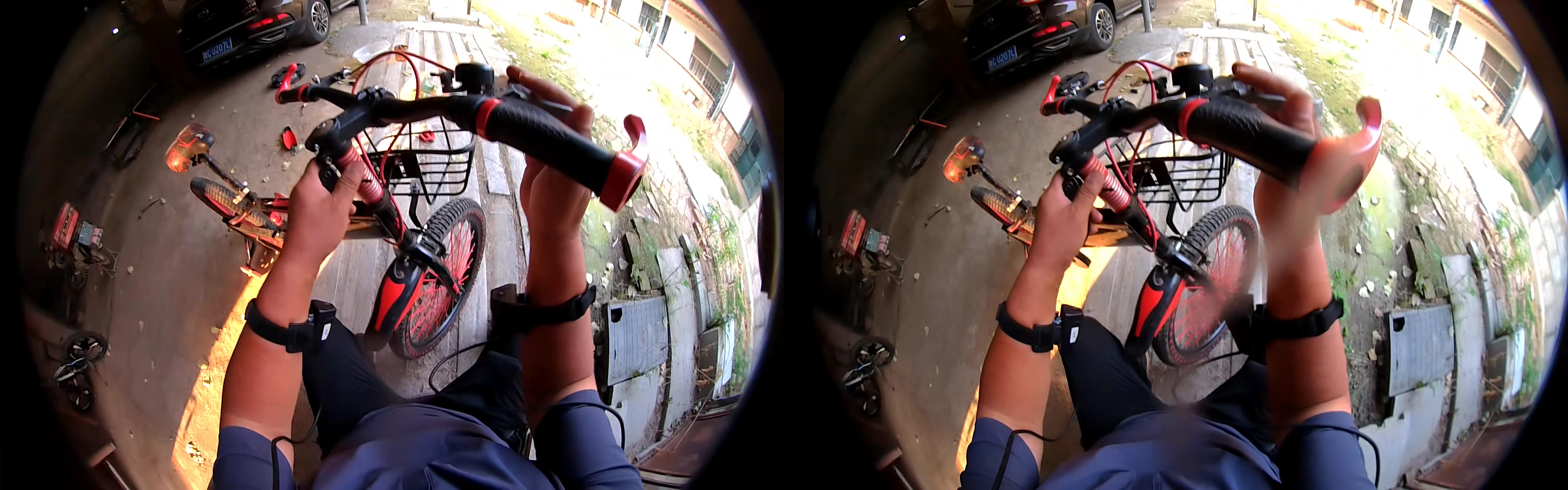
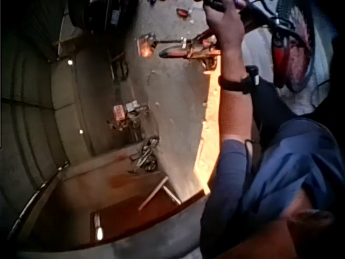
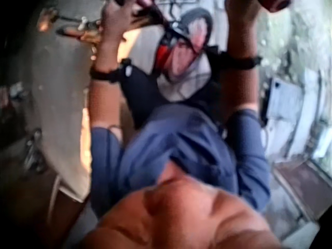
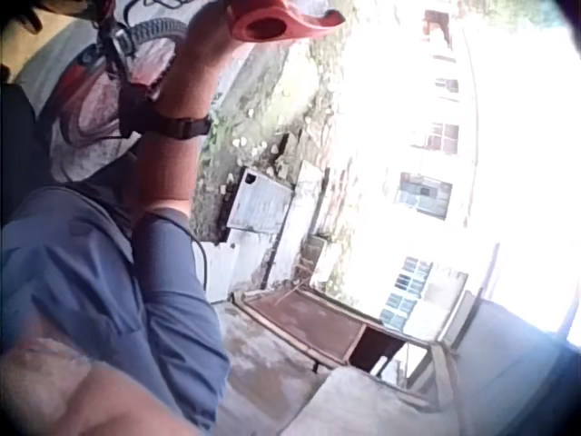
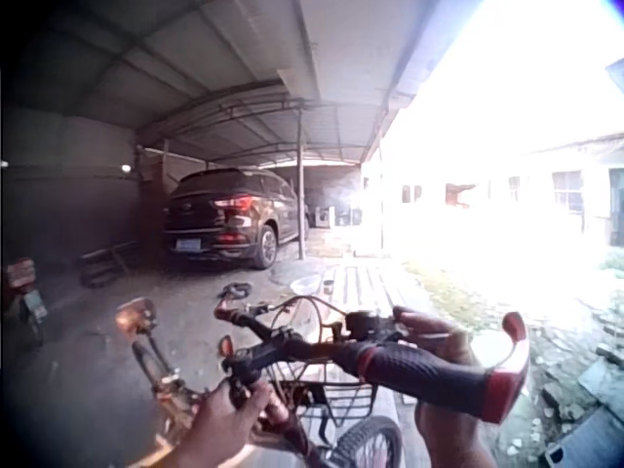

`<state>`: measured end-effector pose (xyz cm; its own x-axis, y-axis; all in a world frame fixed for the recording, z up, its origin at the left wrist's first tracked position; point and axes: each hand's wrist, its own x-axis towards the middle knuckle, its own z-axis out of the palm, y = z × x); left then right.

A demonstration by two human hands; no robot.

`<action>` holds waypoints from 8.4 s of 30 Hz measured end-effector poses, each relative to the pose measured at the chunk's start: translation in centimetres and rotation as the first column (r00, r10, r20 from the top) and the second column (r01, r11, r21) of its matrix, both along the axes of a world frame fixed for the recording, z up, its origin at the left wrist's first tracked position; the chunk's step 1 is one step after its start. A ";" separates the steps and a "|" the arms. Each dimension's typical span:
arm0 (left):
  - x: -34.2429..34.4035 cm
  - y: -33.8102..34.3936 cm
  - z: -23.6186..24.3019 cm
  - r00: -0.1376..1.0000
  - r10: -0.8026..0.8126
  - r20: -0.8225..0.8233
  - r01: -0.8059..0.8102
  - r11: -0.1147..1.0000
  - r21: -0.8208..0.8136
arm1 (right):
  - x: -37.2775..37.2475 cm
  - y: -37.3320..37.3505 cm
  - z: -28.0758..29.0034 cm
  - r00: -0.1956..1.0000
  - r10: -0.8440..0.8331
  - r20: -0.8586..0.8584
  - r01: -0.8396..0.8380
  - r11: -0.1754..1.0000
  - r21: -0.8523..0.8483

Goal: The person adjusts the handlebar controls and grips on a red bicycle, repeatedly manipulating the shifter and brake lever area. The person also lifts the front of the bicycle to inspect the front wheel and fork.

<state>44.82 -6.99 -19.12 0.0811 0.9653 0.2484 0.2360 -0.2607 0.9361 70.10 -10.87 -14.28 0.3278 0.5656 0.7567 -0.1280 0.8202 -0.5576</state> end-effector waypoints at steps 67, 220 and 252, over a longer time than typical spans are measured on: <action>-0.2 0.4 -0.5 0.994 -0.062 0.091 0.063 0.998 -0.012 | -0.8 -0.1 1.5 0.964 0.189 -0.185 -0.188 0.982 0.025; 7.6 1.4 23.5 0.363 -0.304 -0.881 0.859 0.476 0.190 | 0.7 2.4 -1.6 0.971 0.239 0.025 -0.239 0.971 -0.031; 10.3 -0.8 24.0 0.409 -0.102 -0.907 0.571 0.804 0.167 | 0.6 2.0 -1.5 0.969 0.247 0.028 -0.246 0.969 -0.038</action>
